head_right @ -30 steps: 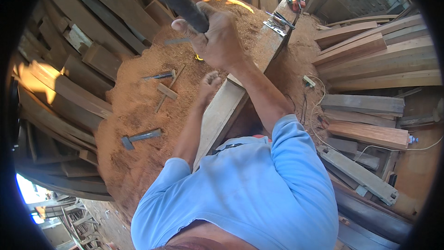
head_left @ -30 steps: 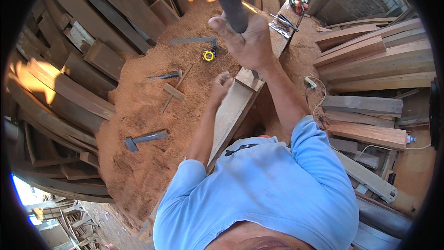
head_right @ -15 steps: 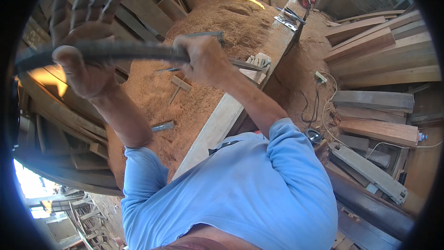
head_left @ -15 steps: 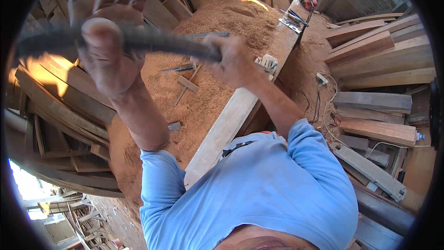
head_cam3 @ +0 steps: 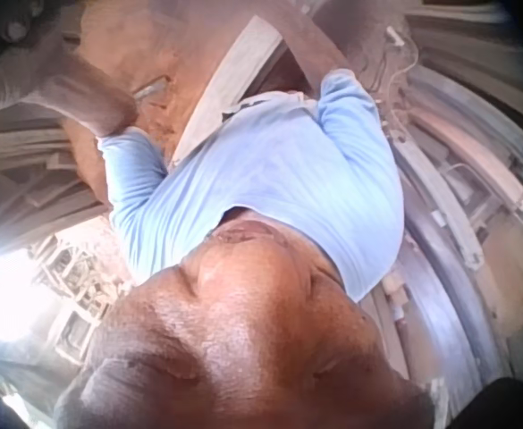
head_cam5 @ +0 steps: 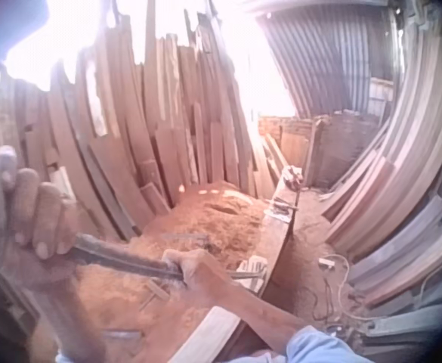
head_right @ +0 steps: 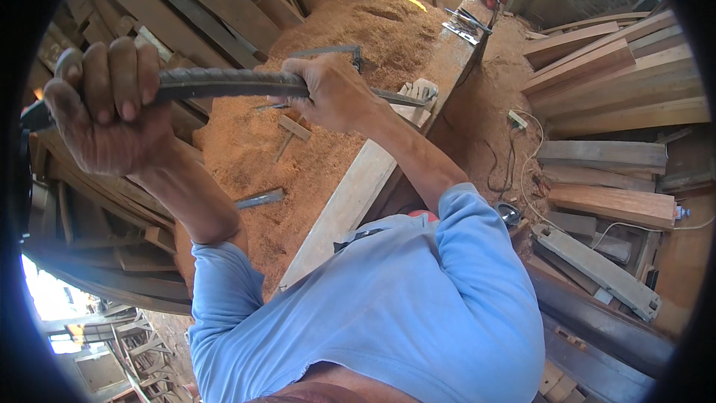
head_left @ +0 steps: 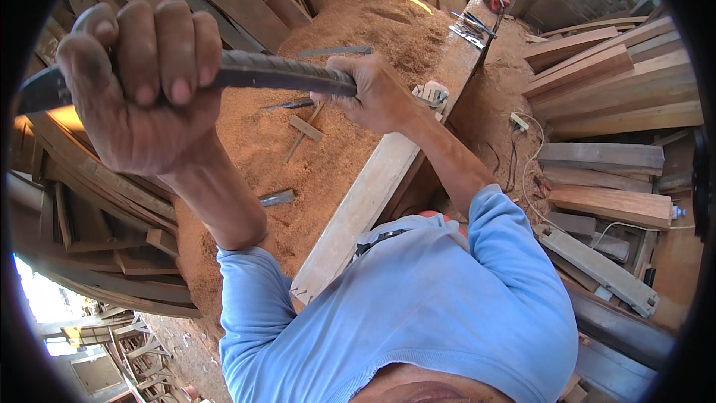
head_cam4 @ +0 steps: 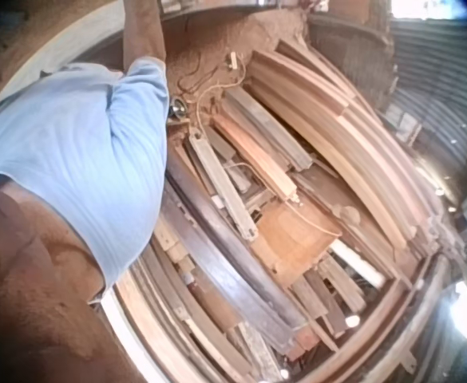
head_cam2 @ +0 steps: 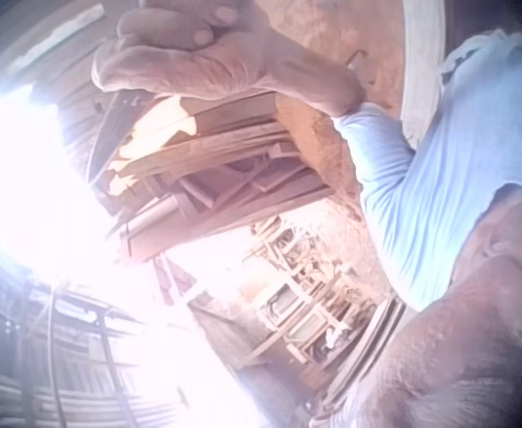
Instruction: The person measures a long wooden plank with a tape measure, then uses a metal bar to mark or scribe a line along the plank's length. The person handles the plank and tools on a workbench covered in sawdust.
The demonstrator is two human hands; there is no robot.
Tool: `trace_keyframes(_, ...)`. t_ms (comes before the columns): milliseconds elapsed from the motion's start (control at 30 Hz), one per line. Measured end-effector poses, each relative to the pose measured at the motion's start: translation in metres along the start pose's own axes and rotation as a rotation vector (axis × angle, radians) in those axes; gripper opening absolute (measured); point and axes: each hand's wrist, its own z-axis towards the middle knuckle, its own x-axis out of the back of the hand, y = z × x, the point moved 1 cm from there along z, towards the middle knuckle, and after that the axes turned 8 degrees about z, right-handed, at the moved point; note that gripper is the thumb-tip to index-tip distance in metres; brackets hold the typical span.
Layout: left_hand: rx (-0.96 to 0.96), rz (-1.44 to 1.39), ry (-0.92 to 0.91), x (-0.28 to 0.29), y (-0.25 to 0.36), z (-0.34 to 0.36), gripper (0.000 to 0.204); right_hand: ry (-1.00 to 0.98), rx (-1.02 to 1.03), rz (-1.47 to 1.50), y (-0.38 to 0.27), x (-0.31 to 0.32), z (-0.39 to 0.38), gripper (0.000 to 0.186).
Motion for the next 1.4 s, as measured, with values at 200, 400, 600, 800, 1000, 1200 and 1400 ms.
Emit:
trace_keyframes(200,-0.151,-0.021,0.082,-0.025,0.029,-0.082,0.021,-0.056,0.057,0.011,-0.014,-0.038,-0.039,0.022)
trace_keyframes(400,-0.269,-0.111,0.382,-0.039,0.062,-0.254,0.019,-0.735,-0.185,-0.034,-0.026,-0.118,-0.078,0.034)
trace_keyframes(600,-0.020,0.209,0.918,-0.073,0.099,-0.354,0.049,-0.937,-0.169,-0.141,-0.026,-0.169,-0.085,0.035)
trace_keyframes(800,-0.295,0.119,0.995,-0.070,0.168,-0.340,0.039,-0.975,-0.148,-0.128,-0.022,-0.165,-0.088,0.030)
trace_keyframes(1000,-0.194,0.286,1.160,-0.068,0.176,-0.323,0.025,-1.031,-0.110,-0.017,-0.025,-0.154,-0.072,0.027)
trace_keyframes(1200,-0.208,0.330,1.411,-0.100,0.176,-0.402,0.022,-1.066,-0.112,-0.173,-0.015,-0.195,-0.114,0.022)
trace_keyframes(1400,-0.131,0.400,1.804,-0.124,0.153,-0.489,0.017,-1.105,-0.109,-0.189,0.008,-0.234,-0.163,0.024)
